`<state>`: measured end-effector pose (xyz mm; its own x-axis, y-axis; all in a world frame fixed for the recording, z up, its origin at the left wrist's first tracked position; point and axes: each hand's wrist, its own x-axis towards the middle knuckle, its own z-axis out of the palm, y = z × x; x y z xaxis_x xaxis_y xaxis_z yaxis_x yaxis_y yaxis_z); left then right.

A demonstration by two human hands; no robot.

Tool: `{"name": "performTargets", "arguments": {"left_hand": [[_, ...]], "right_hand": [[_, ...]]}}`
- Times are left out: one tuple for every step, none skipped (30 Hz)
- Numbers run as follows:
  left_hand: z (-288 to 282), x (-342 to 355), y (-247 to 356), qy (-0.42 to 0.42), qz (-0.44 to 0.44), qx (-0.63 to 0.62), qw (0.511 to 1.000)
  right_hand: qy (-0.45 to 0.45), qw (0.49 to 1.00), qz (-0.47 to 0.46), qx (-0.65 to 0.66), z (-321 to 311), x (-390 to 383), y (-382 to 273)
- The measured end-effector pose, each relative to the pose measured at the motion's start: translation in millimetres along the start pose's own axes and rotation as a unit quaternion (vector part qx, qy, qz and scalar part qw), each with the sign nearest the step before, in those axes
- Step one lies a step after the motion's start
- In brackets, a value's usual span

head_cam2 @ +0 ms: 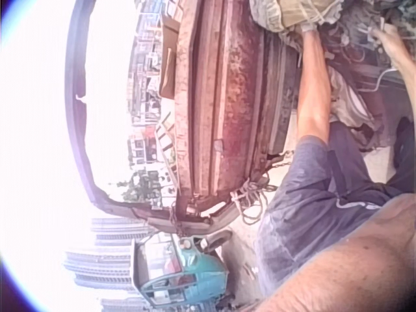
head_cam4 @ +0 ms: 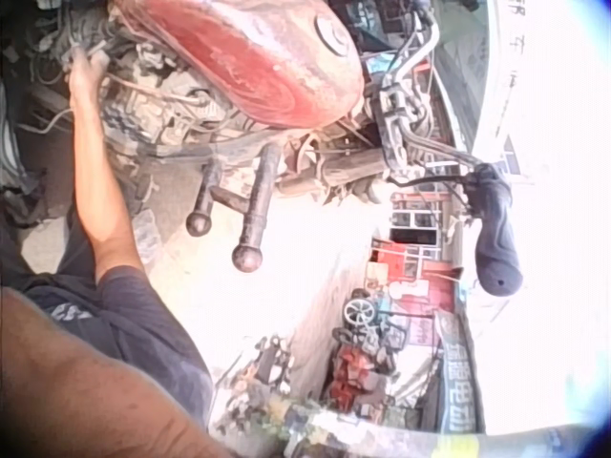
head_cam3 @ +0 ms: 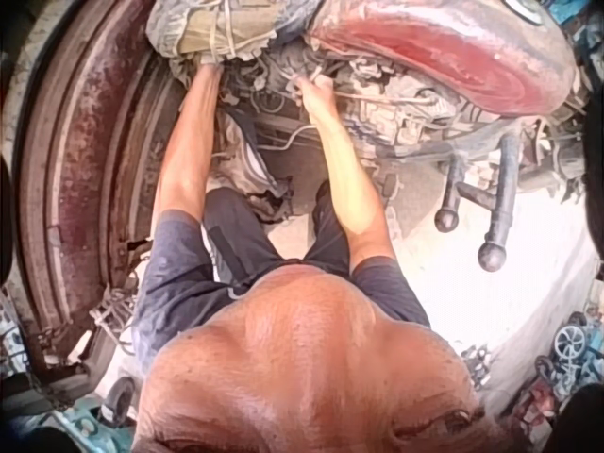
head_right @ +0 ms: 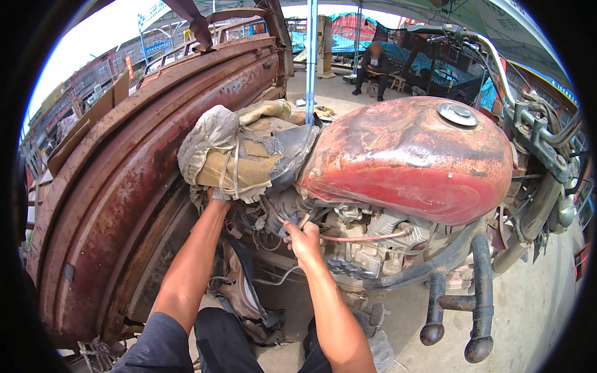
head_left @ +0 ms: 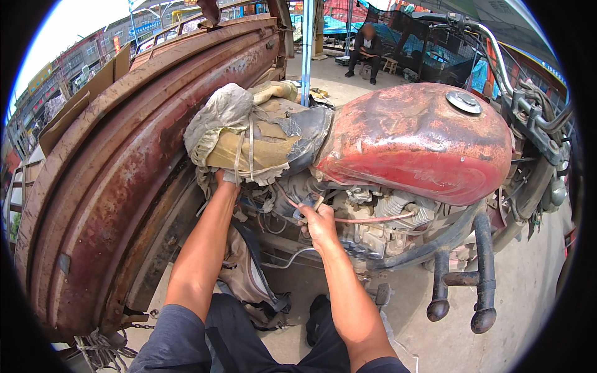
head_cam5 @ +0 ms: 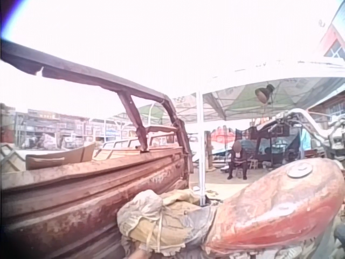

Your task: The person works on the engine area of a red motorcycle, manipulating wires and components under the seat. They then walk around the workshop, pick up a small rectangular object, and return to the motorcycle to continue adjusting parts near the engine.

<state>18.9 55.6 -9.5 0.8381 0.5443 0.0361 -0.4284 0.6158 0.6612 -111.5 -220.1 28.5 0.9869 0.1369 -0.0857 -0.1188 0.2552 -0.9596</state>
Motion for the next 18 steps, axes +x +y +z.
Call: {"name": "performTargets", "arguments": {"left_hand": [[1,-2,-1,0.000,0.000,0.001,1.000],[3,-2,-1,0.000,0.000,0.001,1.000],[4,-1,0,0.001,-0.001,0.001,1.000],[3,-3,0,0.002,-0.001,0.001,1.000],[3,-3,1,0.002,-0.002,0.001,1.000],[3,-4,1,0.003,-0.002,0.002,1.000],[4,-5,1,0.003,-0.002,0.003,1.000],[4,-6,2,0.004,-0.002,0.003,1.000],[3,-7,3,0.004,-0.003,0.004,1.000],[4,-6,2,0.005,-0.004,0.005,1.000],[3,-7,2,0.006,-0.005,0.006,1.000],[3,-8,2,0.006,-0.005,0.005,1.000],[3,-9,3,0.006,-0.005,0.005,1.000],[4,-10,3,0.006,-0.005,0.004,1.000],[4,-12,3,0.006,-0.006,0.005,1.000],[5,-12,2,0.006,-0.007,0.005,1.000],[5,-13,1,0.005,-0.008,0.005,1.000],[7,-15,-1,0.005,-0.009,0.005,1.000]], "right_hand": [[0.001,1.000,0.000,-0.001,0,0,0],[0.002,1.000,0.000,-0.001,-1,1,1],[0.002,1.000,0.000,-0.004,-1,1,2],[0.002,1.000,0.000,-0.007,-1,1,2],[0.002,1.000,0.001,-0.010,-1,2,3],[0.003,1.000,0.000,-0.009,-1,2,3],[0.004,1.000,-0.001,-0.008,-1,2,4],[0.006,1.000,-0.001,-0.007,-1,3,4],[0.003,1.000,-0.002,-0.004,-2,3,4],[0.000,1.000,-0.002,-0.002,-2,2,4],[-0.003,1.000,-0.003,0.001,-2,2,4],[-0.002,1.000,-0.002,0.001,-2,1,2],[0.000,1.000,-0.002,0.001,-1,0,1],[0.002,1.000,-0.002,0.001,0,0,-1],[0.002,1.000,0.001,0.001,-1,0,-1],[0.003,1.000,0.004,0.001,-2,0,-1],[0.003,1.000,0.006,0.001,-3,0,-1],[0.004,1.000,0.004,0.001,-3,0,0]]}}
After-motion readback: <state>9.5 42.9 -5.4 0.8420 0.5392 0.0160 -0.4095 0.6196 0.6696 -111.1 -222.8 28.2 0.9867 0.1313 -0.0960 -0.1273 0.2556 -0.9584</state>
